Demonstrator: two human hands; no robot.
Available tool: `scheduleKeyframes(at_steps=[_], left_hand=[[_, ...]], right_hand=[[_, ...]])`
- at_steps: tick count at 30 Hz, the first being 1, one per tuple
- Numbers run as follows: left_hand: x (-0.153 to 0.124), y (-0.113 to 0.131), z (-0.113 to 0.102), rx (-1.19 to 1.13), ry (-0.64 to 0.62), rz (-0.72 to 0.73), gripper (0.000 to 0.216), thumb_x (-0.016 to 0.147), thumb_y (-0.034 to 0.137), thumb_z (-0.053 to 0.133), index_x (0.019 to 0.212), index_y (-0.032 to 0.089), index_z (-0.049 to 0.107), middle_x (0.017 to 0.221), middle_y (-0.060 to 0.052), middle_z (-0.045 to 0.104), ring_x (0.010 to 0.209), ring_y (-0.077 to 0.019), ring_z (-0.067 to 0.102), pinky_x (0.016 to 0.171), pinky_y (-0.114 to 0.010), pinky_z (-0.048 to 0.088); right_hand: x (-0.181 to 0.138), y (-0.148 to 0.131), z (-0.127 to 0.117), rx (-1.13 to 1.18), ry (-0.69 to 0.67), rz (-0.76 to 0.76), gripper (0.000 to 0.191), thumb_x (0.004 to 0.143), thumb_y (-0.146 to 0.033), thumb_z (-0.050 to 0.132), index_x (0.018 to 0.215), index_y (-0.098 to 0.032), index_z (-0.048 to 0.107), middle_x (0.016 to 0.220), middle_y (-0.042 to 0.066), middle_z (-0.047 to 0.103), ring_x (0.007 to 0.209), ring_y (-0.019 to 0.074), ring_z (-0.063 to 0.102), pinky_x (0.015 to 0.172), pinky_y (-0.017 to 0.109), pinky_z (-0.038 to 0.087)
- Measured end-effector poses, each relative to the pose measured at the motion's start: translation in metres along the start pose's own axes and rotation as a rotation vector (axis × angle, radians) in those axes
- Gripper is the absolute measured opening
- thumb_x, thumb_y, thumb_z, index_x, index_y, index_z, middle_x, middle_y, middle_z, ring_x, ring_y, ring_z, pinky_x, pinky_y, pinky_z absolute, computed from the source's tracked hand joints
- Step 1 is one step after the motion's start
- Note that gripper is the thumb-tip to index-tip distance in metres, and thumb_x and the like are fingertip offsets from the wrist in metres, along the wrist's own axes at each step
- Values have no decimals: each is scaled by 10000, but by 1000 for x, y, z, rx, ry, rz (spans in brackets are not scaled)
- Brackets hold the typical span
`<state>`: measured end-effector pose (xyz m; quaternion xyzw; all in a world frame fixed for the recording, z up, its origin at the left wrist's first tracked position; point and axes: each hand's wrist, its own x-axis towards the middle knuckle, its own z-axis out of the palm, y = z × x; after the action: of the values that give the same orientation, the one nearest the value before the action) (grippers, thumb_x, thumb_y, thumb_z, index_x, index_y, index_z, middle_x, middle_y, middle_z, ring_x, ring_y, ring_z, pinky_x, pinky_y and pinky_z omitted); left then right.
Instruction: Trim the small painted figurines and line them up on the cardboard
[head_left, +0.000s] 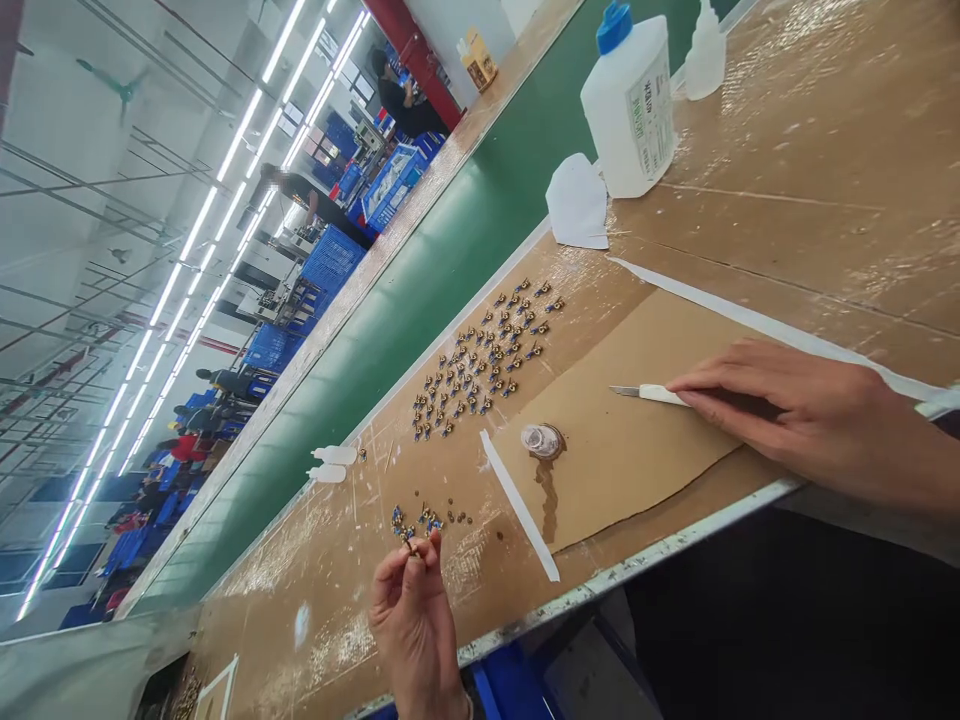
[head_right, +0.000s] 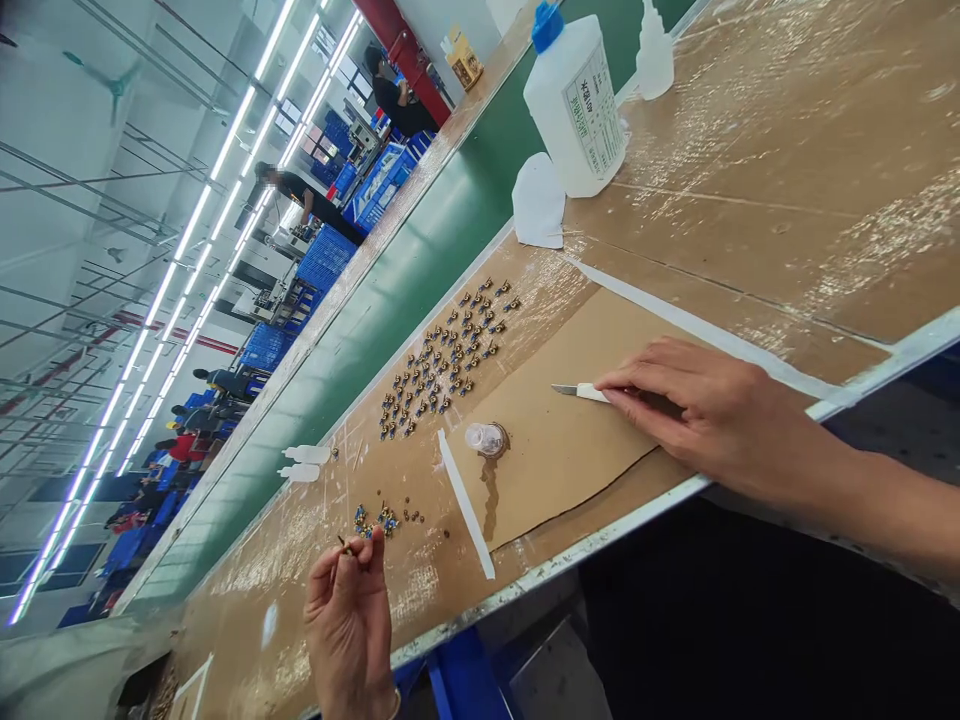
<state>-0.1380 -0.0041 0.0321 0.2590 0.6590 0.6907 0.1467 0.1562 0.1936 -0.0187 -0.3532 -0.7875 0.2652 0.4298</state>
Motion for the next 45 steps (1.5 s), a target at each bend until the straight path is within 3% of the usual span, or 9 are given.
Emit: scheduleKeyframes(at_steps=[7, 10, 12, 14, 18, 22, 26, 32, 45], left_hand=[[-11, 0, 9, -5, 3, -8, 238, 514, 390, 834, 684, 305, 691, 617, 73, 655, 569, -64, 595, 824, -348, 538], [-12, 3, 21, 56, 30, -16, 231, 535, 353, 831, 698, 248, 705, 615, 42, 675, 597, -78, 626, 737, -236, 540], [-13, 9, 34, 199, 44, -11, 258, 537, 337, 829, 738, 219, 720, 656, 15, 699, 620, -84, 636, 675, -170, 519], [-12, 19, 48, 442, 16, -6, 327, 525, 391, 819, 788, 219, 729, 723, -8, 719, 655, -117, 650, 662, -189, 520], [-5, 37, 77, 850, -176, 191, 346, 607, 516, 725, 848, 267, 726, 788, -9, 720, 762, -191, 658, 714, -285, 513], [9, 42, 102, 987, -444, 455, 241, 725, 492, 635, 822, 287, 714, 770, 7, 704, 734, -180, 644, 693, -277, 496], [22, 38, 119, 1088, -493, 537, 265, 742, 513, 597, 797, 278, 706, 788, 3, 706, 760, -193, 650, 693, -286, 482], [27, 38, 131, 1182, -586, 549, 211, 756, 450, 613, 800, 264, 702, 828, 4, 712, 807, -189, 650, 728, -288, 463], [26, 43, 142, 1255, -620, 627, 138, 744, 396, 630, 758, 274, 694, 745, 26, 693, 710, -165, 636, 680, -256, 464]], right_hand=[[1, 3, 4, -14, 17, -62, 194, 898, -312, 404, 966, -339, 583, 907, 22, 627, 882, 242, 563, 783, 491, 490], [3, 3, 3, -52, 0, -84, 210, 895, -255, 413, 942, -290, 615, 890, 52, 627, 879, 248, 550, 805, 498, 477], [4, 3, 2, -83, -17, -87, 224, 891, -209, 420, 933, -259, 634, 892, 64, 627, 882, 244, 541, 823, 482, 469], [4, 5, 2, -118, -35, -101, 221, 889, -188, 433, 933, -234, 645, 902, 67, 627, 884, 236, 533, 831, 463, 463], [4, 10, 3, -177, -37, -153, 181, 881, -194, 479, 914, -188, 657, 882, 69, 623, 862, 220, 529, 786, 415, 457], [4, 10, 2, -194, -44, -142, 186, 885, -180, 480, 905, -161, 664, 877, 81, 618, 859, 213, 526, 772, 382, 441], [3, 8, -1, -168, -42, -123, 193, 892, -175, 471, 888, -156, 663, 865, 81, 612, 857, 204, 519, 785, 371, 428], [3, 9, -2, -148, -39, -114, 205, 904, -183, 459, 910, -141, 659, 867, 83, 603, 857, 196, 503, 782, 361, 419], [3, 11, 0, -129, -23, -106, 185, 898, -188, 476, 892, -124, 649, 884, 88, 607, 868, 192, 496, 793, 359, 411]])
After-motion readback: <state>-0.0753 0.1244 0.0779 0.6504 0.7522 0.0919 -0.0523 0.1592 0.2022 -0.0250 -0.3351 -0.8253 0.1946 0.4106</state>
